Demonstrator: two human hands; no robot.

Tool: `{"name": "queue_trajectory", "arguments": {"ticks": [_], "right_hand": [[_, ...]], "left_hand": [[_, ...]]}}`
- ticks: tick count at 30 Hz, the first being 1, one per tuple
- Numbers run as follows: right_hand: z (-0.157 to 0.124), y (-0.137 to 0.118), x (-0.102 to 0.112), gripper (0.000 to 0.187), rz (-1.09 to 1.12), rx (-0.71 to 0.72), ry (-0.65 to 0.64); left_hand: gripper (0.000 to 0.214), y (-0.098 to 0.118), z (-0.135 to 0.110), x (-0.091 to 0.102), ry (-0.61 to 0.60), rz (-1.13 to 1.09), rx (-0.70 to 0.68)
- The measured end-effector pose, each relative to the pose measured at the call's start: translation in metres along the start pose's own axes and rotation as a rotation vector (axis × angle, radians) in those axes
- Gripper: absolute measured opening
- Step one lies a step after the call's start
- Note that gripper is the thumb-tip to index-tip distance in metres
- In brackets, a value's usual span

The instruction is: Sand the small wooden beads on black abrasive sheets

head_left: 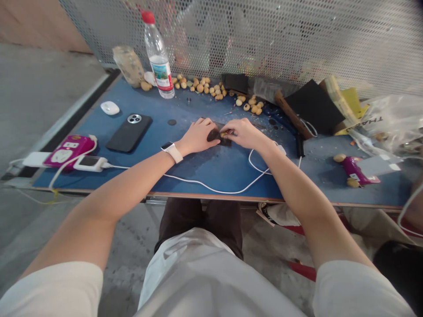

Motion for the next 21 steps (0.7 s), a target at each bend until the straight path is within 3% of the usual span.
{"name": "queue_trajectory", "arguments": {"ticks": [4, 7, 15, 21], "right_hand": [[0.010, 0.004, -0.014, 0.029, -0.054, -0.023, 0.058], [0.010, 0.001, -0.012, 0.033, -0.067, -0.007, 0.064], [-0.011, -0.009, 0.016, 0.021, 0.047, 0.026, -0.156], [0.010, 0.016, 0.000, 0.025, -0.074, -0.070, 0.093]], "left_hand": [[0.040, 0.000, 0.000, 0.001, -0.009, -0.014, 0.005], [0.040, 0.000, -0.001, 0.001, -0.001, -0.019, -0.002], [0.038, 0.002, -0.003, 0.003, -0.002, -0.017, -0.008], [0.040, 0.001, -0.001, 0.001, -0.006, -0.005, 0.008]]}}
Point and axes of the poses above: each hand's wrist, its own z-axis towards the middle knuckle, its own x-axis out of the back of the hand, y = z × x, the point moved 2 cm from there along z, towards the middle knuckle, and after that the axes turned 9 degrees about -x, right-handed, at the moved point
